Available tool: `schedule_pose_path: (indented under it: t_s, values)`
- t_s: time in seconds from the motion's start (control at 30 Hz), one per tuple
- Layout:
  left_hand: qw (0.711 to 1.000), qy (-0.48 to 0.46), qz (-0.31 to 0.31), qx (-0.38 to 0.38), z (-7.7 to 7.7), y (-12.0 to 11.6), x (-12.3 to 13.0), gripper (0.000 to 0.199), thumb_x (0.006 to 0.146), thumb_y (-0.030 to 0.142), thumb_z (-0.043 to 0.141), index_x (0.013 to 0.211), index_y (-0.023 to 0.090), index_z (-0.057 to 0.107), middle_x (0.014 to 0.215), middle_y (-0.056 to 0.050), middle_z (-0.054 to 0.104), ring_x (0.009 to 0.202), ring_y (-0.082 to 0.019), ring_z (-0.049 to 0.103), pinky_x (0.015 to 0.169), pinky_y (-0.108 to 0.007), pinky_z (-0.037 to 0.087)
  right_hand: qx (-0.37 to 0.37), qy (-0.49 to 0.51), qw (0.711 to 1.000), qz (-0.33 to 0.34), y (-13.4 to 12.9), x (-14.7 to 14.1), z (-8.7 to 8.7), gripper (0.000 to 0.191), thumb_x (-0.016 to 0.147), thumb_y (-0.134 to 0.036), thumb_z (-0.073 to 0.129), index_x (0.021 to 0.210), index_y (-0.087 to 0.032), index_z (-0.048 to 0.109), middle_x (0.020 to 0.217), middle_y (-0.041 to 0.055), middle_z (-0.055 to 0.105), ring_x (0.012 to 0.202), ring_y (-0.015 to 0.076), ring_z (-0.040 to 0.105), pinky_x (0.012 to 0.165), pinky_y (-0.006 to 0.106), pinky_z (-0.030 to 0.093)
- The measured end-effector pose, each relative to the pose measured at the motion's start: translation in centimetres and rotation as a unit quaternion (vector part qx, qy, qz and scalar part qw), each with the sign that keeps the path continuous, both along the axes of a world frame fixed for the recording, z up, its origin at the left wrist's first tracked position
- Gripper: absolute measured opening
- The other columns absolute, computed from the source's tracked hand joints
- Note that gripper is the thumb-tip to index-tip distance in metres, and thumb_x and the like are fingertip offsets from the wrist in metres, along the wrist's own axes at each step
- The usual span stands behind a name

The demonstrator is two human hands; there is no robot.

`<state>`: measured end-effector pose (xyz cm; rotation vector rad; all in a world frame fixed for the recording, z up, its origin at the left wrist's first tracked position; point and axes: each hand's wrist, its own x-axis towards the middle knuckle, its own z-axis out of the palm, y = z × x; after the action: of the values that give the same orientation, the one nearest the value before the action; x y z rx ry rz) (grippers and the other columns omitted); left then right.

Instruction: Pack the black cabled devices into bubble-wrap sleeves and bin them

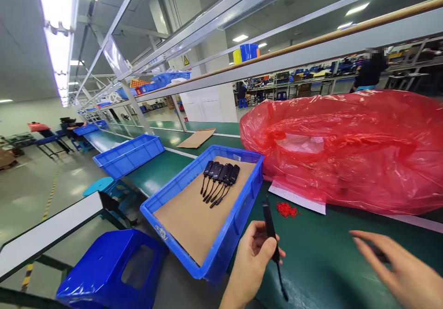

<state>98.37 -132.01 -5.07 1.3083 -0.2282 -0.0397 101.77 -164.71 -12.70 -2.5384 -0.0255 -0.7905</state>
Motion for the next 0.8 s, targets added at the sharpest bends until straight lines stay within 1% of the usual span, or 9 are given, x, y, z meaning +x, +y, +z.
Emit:
schedule_pose_path:
  t_s: [0.1, 0.2, 0.3, 0.37, 0.43, 0.5, 0.57, 0.67, 0.8]
  values:
    - [0.995, 0.014, 0.036, 0.092, 1.8, 2.2, -3.0, 0.062, 0.082, 0.069, 0.070, 0.113, 0.017, 0.058, 0.079, -0.004, 0.067, 0.063, -0.015, 0.064, 0.057, -0.024, 0.053, 0.012, 0.081, 0.990, 0.117, 4.2, 1.2, 0.2, 0.032, 0.091, -0.054, 0.049, 0.097, -0.033, 0.072, 0.089, 0.0003, 0.080, 0.069, 0.0229, 0.077, 0.056, 0.029, 0.057]
    - [0.969, -0.026, 0.145, 0.198, 6.2, 6.2, -5.6, 0.060, 0.083, 0.067, 0.070, 0.120, 0.021, 0.055, 0.066, 0.001, 0.065, 0.056, -0.015, 0.062, 0.054, -0.024, 0.050, -0.008, 0.091, 0.982, 0.168, 7.2, 4.3, 0.2, 0.030, 0.097, -0.045, 0.043, 0.089, -0.029, 0.068, 0.081, -0.0004, 0.077, 0.065, 0.0195, 0.072, 0.059, 0.029, 0.055]
    - [0.921, -0.072, 0.198, 0.328, 10.4, 9.4, -3.9, 0.043, 0.091, 0.058, 0.063, 0.116, 0.024, 0.054, 0.068, 0.003, 0.067, 0.054, -0.016, 0.061, 0.055, -0.027, 0.050, -0.022, 0.087, 0.981, 0.173, 8.3, 7.3, -1.0, 0.029, 0.098, -0.039, 0.043, 0.085, -0.024, 0.065, 0.079, 0.0024, 0.074, 0.066, 0.0188, 0.069, 0.062, 0.032, 0.054]
    - [0.885, -0.076, 0.177, 0.423, 11.5, 10.4, -0.4, 0.035, 0.094, 0.054, 0.057, 0.110, 0.023, 0.053, 0.077, 0.000, 0.070, 0.059, -0.019, 0.065, 0.055, -0.028, 0.050, -0.030, 0.082, 0.983, 0.164, 8.6, 8.7, -2.1, 0.031, 0.099, -0.041, 0.045, 0.087, -0.021, 0.065, 0.083, 0.0041, 0.073, 0.069, 0.0182, 0.069, 0.064, 0.032, 0.053]
    - [0.820, -0.076, 0.171, 0.540, 11.0, 10.6, 3.6, 0.029, 0.097, 0.048, 0.052, 0.108, 0.021, 0.053, 0.092, -0.006, 0.074, 0.070, -0.023, 0.071, 0.060, -0.031, 0.051, -0.034, 0.073, 0.986, 0.147, 9.1, 9.4, -3.1, 0.037, 0.100, -0.045, 0.043, 0.084, -0.020, 0.064, 0.082, 0.0050, 0.071, 0.067, 0.0187, 0.068, 0.060, 0.032, 0.052]
    - [0.734, -0.069, 0.162, 0.656, 9.4, 10.4, 7.1, 0.025, 0.098, 0.040, 0.051, 0.110, 0.018, 0.054, 0.103, -0.012, 0.074, 0.088, -0.029, 0.074, 0.070, -0.034, 0.052, -0.034, 0.059, 0.989, 0.134, 9.7, 9.6, -3.7, 0.041, 0.099, -0.047, 0.035, 0.077, -0.023, 0.061, 0.076, 0.0061, 0.067, 0.064, 0.0217, 0.068, 0.054, 0.033, 0.049]
    - [0.681, -0.063, 0.137, 0.716, 7.5, 10.3, 9.4, 0.028, 0.099, 0.037, 0.051, 0.115, 0.015, 0.054, 0.112, -0.016, 0.073, 0.100, -0.032, 0.073, 0.078, -0.037, 0.053, -0.029, 0.047, 0.990, 0.132, 10.1, 9.5, -3.9, 0.041, 0.096, -0.048, 0.030, 0.070, -0.026, 0.054, 0.072, 0.0073, 0.064, 0.063, 0.0250, 0.068, 0.050, 0.034, 0.046]
    - [0.665, -0.055, 0.095, 0.739, 5.8, 10.5, 10.1, 0.035, 0.097, 0.043, 0.057, 0.117, 0.014, 0.058, 0.113, -0.017, 0.073, 0.104, -0.034, 0.072, 0.081, -0.038, 0.054, -0.015, 0.047, 0.988, 0.143, 10.3, 9.4, -3.9, 0.037, 0.091, -0.051, 0.032, 0.068, -0.028, 0.050, 0.073, 0.0081, 0.065, 0.061, 0.0268, 0.069, 0.049, 0.036, 0.048]
    - [0.646, -0.042, 0.048, 0.760, 6.0, 12.7, 7.4, 0.038, 0.095, 0.052, 0.059, 0.105, 0.015, 0.064, 0.104, -0.017, 0.074, 0.100, -0.037, 0.072, 0.079, -0.040, 0.054, 0.011, 0.078, 0.984, 0.160, 9.3, 9.6, -3.6, 0.037, 0.086, -0.056, 0.041, 0.069, -0.028, 0.059, 0.068, 0.0063, 0.069, 0.054, 0.0256, 0.068, 0.046, 0.036, 0.052]
